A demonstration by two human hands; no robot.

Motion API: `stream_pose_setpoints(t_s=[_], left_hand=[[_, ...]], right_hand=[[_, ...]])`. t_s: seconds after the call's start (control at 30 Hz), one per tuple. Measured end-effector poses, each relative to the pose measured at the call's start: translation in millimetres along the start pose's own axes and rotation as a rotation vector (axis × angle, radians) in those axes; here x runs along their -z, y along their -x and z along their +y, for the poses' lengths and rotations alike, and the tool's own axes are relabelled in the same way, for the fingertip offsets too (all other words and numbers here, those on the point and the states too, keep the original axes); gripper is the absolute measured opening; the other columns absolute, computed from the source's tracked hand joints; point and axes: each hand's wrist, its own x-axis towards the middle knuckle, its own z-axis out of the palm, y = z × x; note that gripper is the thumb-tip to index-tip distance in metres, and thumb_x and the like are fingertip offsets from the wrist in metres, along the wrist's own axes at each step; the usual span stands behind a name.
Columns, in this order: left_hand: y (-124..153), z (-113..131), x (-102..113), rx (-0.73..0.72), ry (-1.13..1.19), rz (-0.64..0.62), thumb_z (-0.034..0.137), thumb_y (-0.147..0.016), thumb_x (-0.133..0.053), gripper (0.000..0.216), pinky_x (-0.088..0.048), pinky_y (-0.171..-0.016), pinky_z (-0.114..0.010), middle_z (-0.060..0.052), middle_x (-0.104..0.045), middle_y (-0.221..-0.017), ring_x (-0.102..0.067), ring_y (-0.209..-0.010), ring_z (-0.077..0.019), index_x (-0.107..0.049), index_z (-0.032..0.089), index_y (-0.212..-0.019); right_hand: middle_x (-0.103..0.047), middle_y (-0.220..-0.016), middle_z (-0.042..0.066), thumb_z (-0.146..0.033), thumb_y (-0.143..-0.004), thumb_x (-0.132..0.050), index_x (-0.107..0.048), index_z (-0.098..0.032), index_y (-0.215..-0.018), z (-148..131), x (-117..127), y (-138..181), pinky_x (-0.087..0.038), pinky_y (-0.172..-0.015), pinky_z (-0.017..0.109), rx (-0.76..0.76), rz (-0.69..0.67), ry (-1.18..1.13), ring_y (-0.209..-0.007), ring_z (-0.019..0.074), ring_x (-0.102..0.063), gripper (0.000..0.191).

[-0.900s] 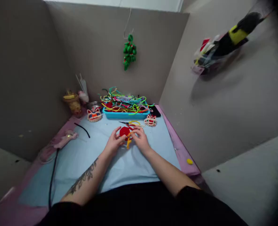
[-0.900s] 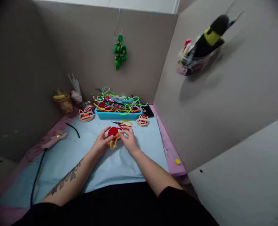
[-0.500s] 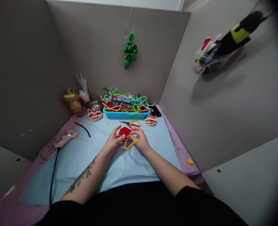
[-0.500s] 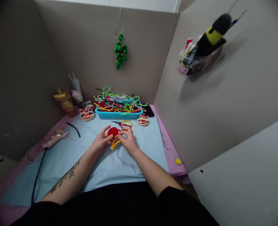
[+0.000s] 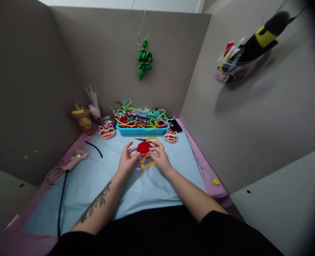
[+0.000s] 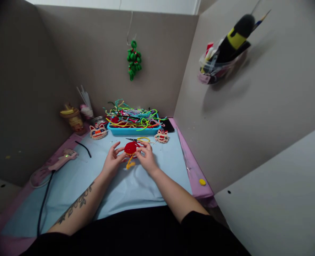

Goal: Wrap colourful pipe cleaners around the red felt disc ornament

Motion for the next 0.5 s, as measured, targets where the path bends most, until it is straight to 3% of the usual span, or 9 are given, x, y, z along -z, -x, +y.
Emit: stream_pose_setpoints(t_s=[0.13,0.33,0.5], left_hand=[[1.0,-3.3,-6.3,0.095,0.132,-0.065,0.027,-0.06,-0.081,0.084,-0.052,-0.067,-0.027,-0.008,-0.067,-0.099,-0.067,-0.076,-0.017,-0.037,0.019,-0.13],[1.2,0.2,-8.7,0.183,0.244,0.005,0.02,-0.059,-0.081,0.074,-0.052,-0.069,-0.027,-0.006,-0.07,-0.092,-0.068,-0.075,-0.0167,-0.043,0.018,-0.122],[1.2,-0.5,-8.1,0.231,0.274,-0.007,0.016,-0.06,-0.08,0.071,-0.052,-0.065,-0.024,-0.006,-0.071,-0.088,-0.068,-0.071,-0.0147,-0.044,0.017,-0.121]], right_hand=[[-0.053,-0.117,0.007,-0.027,-0.077,-0.064,-0.066,-0.024,-0.075,-6.6,-0.5,1.5,-0.035,-0.105,0.046,0.068,-0.035,0.063,-0.116,0.0229,-0.048,0.004],[-0.056,-0.11,0.007,-0.024,-0.08,-0.061,-0.066,-0.025,-0.085,-13.3,1.0,2.2,-0.039,-0.1,0.043,0.125,-0.036,0.075,-0.11,0.0216,-0.052,0.007],[-0.06,-0.09,0.004,-0.021,-0.083,-0.058,-0.065,-0.025,-0.087,-17.7,5.5,3.5,-0.044,-0.09,0.04,0.308,-0.046,0.179,-0.095,0.0202,-0.055,0.01]])
